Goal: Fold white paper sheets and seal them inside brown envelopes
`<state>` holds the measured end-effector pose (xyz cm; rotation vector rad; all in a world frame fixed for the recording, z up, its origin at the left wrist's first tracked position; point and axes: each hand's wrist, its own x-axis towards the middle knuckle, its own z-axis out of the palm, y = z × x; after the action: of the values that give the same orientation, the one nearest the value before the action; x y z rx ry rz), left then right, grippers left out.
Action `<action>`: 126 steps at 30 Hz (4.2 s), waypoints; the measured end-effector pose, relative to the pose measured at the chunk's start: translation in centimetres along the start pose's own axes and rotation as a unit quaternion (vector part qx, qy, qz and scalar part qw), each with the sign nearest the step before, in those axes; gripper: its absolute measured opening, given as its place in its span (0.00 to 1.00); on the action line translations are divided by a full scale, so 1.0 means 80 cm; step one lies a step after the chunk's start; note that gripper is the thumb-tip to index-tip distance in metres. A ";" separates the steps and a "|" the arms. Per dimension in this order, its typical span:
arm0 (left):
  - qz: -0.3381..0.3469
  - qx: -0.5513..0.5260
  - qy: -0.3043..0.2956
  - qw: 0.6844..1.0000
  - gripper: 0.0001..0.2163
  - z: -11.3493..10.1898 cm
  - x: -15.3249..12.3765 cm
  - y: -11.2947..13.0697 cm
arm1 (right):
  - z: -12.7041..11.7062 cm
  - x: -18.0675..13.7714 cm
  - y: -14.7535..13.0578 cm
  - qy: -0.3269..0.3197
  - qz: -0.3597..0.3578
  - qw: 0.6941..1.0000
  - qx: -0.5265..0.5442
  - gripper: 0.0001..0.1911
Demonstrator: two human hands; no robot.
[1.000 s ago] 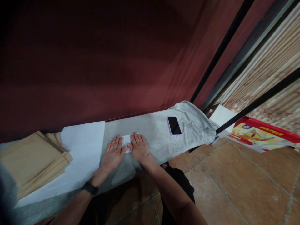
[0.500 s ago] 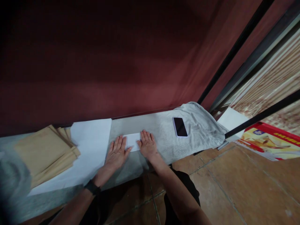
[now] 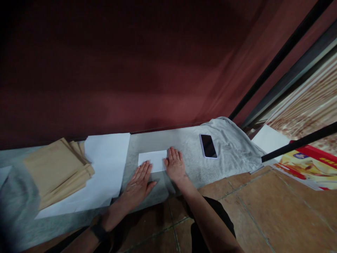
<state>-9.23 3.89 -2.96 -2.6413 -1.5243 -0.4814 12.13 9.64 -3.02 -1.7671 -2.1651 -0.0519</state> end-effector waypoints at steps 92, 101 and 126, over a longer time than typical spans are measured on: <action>-0.065 0.031 -0.134 0.988 0.25 -0.012 0.032 -0.009 | 0.007 -0.010 0.031 -0.050 -0.096 0.992 0.070 0.33; -0.042 -0.035 -0.126 0.991 0.20 -0.045 0.043 -0.030 | -0.032 -0.007 0.029 -0.116 -0.163 0.971 0.129 0.35; -0.371 -0.375 -0.043 0.848 0.25 -0.035 0.061 -0.024 | -0.018 0.021 0.004 -0.019 0.115 0.980 0.160 0.15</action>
<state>-9.25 8.36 0.94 -2.3631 -2.8698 -1.2282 12.51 10.96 -1.25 -1.8206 -1.8526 0.3696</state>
